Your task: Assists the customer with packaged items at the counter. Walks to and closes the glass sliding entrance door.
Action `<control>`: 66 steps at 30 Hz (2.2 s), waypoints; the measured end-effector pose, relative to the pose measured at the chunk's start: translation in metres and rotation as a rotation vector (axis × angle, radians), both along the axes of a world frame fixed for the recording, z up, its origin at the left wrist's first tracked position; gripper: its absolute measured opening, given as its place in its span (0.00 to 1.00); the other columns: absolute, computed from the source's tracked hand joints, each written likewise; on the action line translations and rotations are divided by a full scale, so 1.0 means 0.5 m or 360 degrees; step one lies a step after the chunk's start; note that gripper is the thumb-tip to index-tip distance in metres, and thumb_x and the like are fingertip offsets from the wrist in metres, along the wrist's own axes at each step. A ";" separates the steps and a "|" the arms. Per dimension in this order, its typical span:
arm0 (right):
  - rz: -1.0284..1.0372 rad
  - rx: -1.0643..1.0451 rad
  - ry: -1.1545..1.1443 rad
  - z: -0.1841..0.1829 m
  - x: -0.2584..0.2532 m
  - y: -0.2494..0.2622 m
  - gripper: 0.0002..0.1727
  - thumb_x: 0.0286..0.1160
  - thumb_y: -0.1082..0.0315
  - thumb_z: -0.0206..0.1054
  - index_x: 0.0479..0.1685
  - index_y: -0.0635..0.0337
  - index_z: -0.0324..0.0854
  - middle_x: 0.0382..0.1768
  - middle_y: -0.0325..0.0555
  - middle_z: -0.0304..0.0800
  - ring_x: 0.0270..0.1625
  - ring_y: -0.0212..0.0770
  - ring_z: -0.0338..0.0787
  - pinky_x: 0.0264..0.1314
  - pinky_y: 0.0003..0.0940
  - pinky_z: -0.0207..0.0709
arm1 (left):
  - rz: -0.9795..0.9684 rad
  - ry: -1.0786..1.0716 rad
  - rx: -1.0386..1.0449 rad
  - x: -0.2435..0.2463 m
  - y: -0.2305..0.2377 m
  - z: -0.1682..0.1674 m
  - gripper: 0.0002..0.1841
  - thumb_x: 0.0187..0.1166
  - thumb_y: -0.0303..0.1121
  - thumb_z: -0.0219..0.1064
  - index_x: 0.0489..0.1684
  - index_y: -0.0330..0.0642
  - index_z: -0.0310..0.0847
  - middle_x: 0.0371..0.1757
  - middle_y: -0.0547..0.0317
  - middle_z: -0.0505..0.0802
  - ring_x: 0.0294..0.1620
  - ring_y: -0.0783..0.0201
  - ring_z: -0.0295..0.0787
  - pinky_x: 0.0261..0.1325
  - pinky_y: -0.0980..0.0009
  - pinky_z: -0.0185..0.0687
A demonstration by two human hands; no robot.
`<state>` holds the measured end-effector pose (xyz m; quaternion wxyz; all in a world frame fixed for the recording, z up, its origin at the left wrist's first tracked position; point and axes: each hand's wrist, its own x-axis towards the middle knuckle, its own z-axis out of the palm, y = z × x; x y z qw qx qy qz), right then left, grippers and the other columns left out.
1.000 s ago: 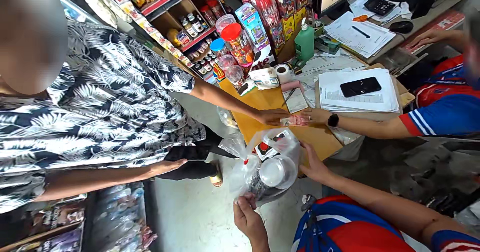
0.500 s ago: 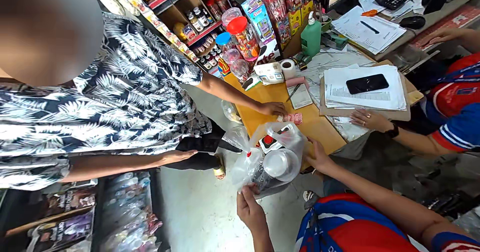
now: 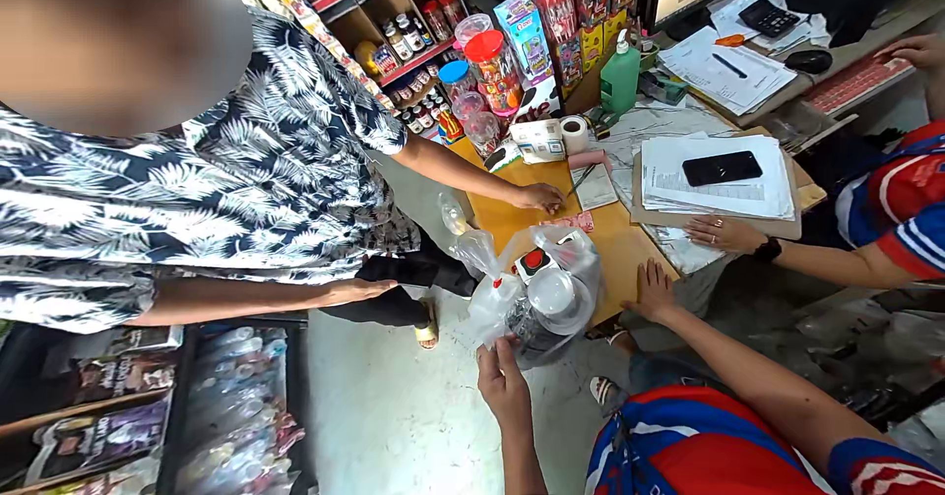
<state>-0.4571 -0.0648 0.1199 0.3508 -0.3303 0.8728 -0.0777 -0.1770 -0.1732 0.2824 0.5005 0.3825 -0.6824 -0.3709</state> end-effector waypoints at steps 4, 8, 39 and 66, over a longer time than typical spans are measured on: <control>0.0035 0.0058 -0.0016 0.009 0.002 -0.001 0.70 0.70 0.32 0.70 0.94 0.70 0.25 0.93 0.70 0.14 0.96 0.65 0.18 0.94 0.64 0.20 | 0.0032 -0.0134 -0.0049 0.008 0.007 -0.013 0.22 0.88 0.37 0.52 0.40 0.21 0.83 0.40 0.53 0.91 0.51 0.80 0.84 0.64 0.83 0.75; 0.0052 0.0117 -0.0014 0.007 0.001 -0.006 0.75 0.64 0.30 0.73 0.94 0.68 0.21 0.93 0.68 0.10 0.95 0.64 0.16 0.94 0.63 0.19 | 0.0052 -0.0284 -0.0201 0.009 0.015 -0.031 0.24 0.86 0.40 0.56 0.44 0.20 0.86 0.45 0.37 0.91 0.57 0.62 0.86 0.69 0.71 0.74; 0.0028 0.0139 0.0035 0.007 0.010 -0.012 0.77 0.60 0.33 0.78 0.94 0.67 0.22 0.93 0.69 0.10 0.95 0.65 0.17 0.91 0.70 0.22 | -0.0036 -0.0442 -0.0533 0.034 0.020 -0.081 0.18 0.79 0.31 0.59 0.50 0.19 0.84 0.54 0.25 0.89 0.64 0.33 0.83 0.75 0.48 0.70; 0.0032 0.0201 0.0027 0.000 0.009 -0.017 0.77 0.61 0.33 0.78 0.94 0.67 0.20 0.93 0.68 0.09 0.95 0.65 0.16 0.91 0.70 0.21 | -0.0007 -0.0458 -0.0475 0.029 0.021 -0.090 0.20 0.80 0.32 0.57 0.51 0.18 0.83 0.57 0.25 0.89 0.67 0.30 0.81 0.79 0.45 0.66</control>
